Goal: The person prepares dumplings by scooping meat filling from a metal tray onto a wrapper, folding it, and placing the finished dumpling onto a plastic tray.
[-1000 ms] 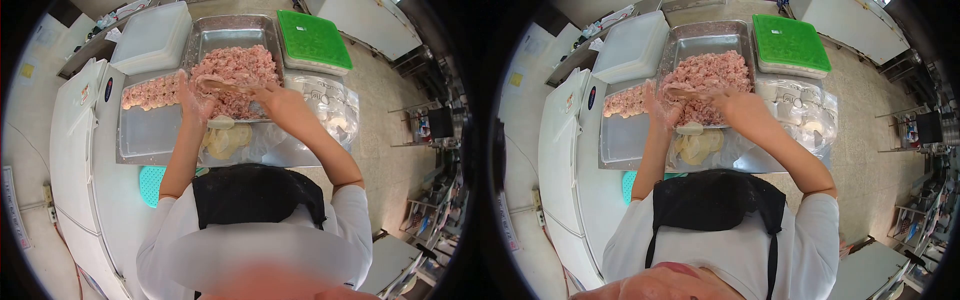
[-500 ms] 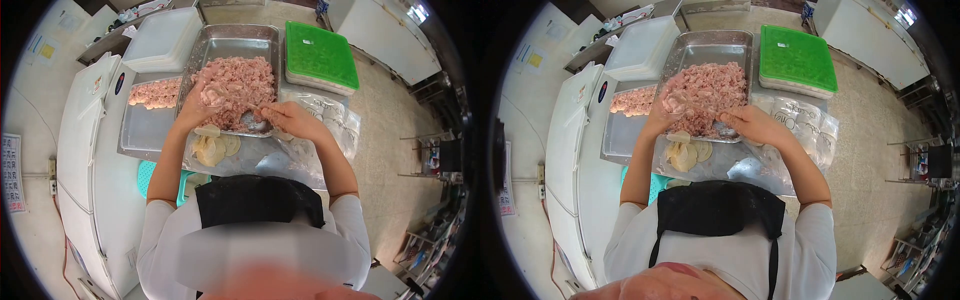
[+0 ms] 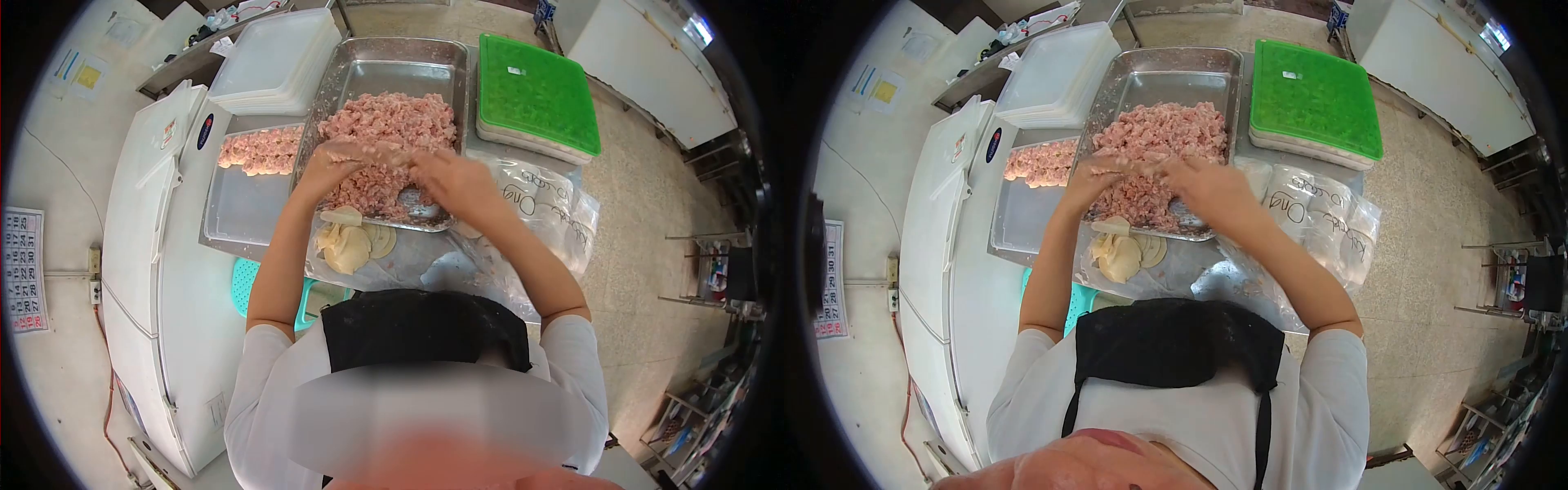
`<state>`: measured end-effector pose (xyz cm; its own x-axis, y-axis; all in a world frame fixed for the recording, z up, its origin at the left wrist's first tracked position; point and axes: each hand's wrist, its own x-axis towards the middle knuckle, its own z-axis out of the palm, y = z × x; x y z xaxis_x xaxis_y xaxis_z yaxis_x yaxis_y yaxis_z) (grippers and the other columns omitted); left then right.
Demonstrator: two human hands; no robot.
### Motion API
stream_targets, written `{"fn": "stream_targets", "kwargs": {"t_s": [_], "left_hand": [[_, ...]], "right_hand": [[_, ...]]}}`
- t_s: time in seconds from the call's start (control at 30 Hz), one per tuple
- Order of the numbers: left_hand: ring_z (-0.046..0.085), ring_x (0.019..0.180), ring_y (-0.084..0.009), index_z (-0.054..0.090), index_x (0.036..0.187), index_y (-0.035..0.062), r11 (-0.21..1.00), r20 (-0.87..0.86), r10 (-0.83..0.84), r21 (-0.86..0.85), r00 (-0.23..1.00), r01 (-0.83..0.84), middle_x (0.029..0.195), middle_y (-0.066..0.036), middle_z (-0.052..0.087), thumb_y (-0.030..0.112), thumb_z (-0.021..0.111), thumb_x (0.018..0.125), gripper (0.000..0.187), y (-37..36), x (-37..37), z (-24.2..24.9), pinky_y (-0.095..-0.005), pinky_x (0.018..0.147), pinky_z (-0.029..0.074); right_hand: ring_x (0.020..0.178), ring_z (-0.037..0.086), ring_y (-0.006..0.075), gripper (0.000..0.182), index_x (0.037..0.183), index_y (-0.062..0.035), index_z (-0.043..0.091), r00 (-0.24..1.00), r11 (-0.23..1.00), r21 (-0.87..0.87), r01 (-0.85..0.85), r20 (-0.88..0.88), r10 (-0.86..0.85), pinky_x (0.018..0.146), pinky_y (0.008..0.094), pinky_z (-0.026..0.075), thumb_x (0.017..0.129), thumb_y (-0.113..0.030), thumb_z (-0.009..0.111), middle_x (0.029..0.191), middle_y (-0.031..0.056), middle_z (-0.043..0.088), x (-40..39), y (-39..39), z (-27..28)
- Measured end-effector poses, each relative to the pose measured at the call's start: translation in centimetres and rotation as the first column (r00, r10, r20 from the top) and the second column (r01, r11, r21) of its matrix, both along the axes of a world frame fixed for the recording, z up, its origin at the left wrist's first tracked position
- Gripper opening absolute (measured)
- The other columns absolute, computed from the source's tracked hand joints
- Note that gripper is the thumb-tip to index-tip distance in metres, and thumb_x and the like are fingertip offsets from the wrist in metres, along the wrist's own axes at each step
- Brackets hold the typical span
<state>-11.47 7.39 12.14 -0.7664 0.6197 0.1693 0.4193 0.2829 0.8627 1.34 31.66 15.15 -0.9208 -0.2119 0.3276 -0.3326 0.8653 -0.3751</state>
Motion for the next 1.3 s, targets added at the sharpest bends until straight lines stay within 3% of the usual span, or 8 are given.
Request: {"fn": "stream_targets", "kwargs": {"t_s": [0.23,0.43,0.53,0.6,0.83,1.03,1.23,1.3], "left_hand": [[0.061,0.091,-0.0173,0.053,0.125,0.0061,0.988,0.368,0.157,-0.054,0.916,-0.148,0.11,-0.005,0.063,0.022,0.075,0.077,0.055,-0.9,1.7,1.8,-0.0307,0.082,0.049],[0.053,0.116,-0.0233,0.052,0.127,0.0048,0.996,-0.224,-0.087,-0.027,0.971,0.083,0.12,-0.01,0.06,0.027,0.078,0.075,0.061,0.5,2.4,5.4,-0.0362,0.098,0.042],[0.053,0.118,-0.0253,0.055,0.124,0.0031,0.957,0.11,-0.198,-0.194,0.974,0.217,0.121,-0.013,0.059,0.021,0.08,0.072,0.06,0.1,1.5,4.2,-0.0377,0.099,0.042],[0.06,0.107,-0.0246,0.057,0.119,0.0008,0.92,-0.261,-0.136,-0.391,0.956,0.024,0.118,-0.015,0.059,0.018,0.079,0.071,0.055,-0.5,0.8,2.0,-0.0347,0.091,0.048],[0.06,0.108,-0.0296,0.054,0.121,-0.0028,0.996,0.178,0.005,-0.087,0.984,0.01,0.118,-0.021,0.059,0.028,0.081,0.07,0.065,-1.1,1.5,3.0,-0.0356,0.093,0.046],[0.059,0.11,-0.0314,0.057,0.119,0.0001,0.993,-0.157,-0.046,-0.115,0.987,0.028,0.117,-0.02,0.061,0.022,0.082,0.068,0.06,-3.0,3.1,7.2,-0.0359,0.095,0.045],[0.062,0.098,-0.0269,0.06,0.113,0.0042,0.992,-0.582,-0.117,-0.11,0.804,0.065,0.106,-0.014,0.066,0.018,0.08,0.068,0.051,-7.5,2.0,5.5,-0.0359,0.088,0.047],[0.056,0.109,-0.034,0.063,0.113,0.004,0.955,-0.158,-0.103,-0.292,0.982,0.053,0.117,-0.018,0.061,0.028,0.083,0.065,0.057,-9.3,1.6,6.5,-0.0405,0.094,0.044]], "right_hand": [[0.076,0.062,0.0342,0.027,0.113,-0.0081,0.064,0.981,0.988,0.148,0.054,0.174,-0.08,0.068,0.0414,0.05,0.088,-0.019,0.059,0.083,0.0148,0.064,-1.3,4.2,-3.9],[0.087,0.063,0.0353,0.03,0.107,-0.0065,0.067,0.934,0.836,-0.541,-0.093,0.243,0.262,0.072,0.0423,0.05,0.092,-0.03,0.055,0.095,0.0173,0.067,0.9,3.2,1.7],[0.086,0.063,0.0343,0.031,0.108,-0.008,0.066,0.931,0.83,-0.536,-0.152,0.204,0.302,0.072,0.0427,0.05,0.092,-0.032,0.055,0.093,0.0161,0.067,0.2,1.1,-1.8],[0.085,0.063,0.0337,0.031,0.109,-0.009,0.066,0.956,0.909,-0.384,-0.164,0.165,0.243,0.073,0.0427,0.05,0.092,-0.032,0.055,0.093,0.0154,0.067,-0.6,3.0,-1.1],[0.087,0.063,0.0336,0.03,0.109,-0.0065,0.065,0.987,0.998,-0.059,-0.026,0.155,0.035,0.072,0.0394,0.051,0.092,-0.029,0.056,0.095,0.0145,0.066,1.7,0.8,2.7],[0.086,0.063,0.0343,0.029,0.109,-0.0095,0.066,0.993,0.923,-0.37,-0.104,0.014,0.118,0.074,0.0432,0.05,0.092,-0.029,0.054,0.094,0.014,0.067,4.2,0.6,8.7],[0.088,0.063,0.0339,0.027,0.106,-0.0045,0.065,0.99,0.989,-0.136,-0.061,0.118,0.078,0.075,0.0384,0.051,0.09,-0.026,0.058,0.099,0.0156,0.066,3.4,-5.8,4.5],[0.086,0.063,0.034,0.027,0.105,-0.0048,0.065,0.992,0.999,-0.041,0.028,0.127,-0.023,0.073,0.04,0.051,0.09,-0.026,0.058,0.097,0.0151,0.066,4.8,-8.0,8.0]]}}
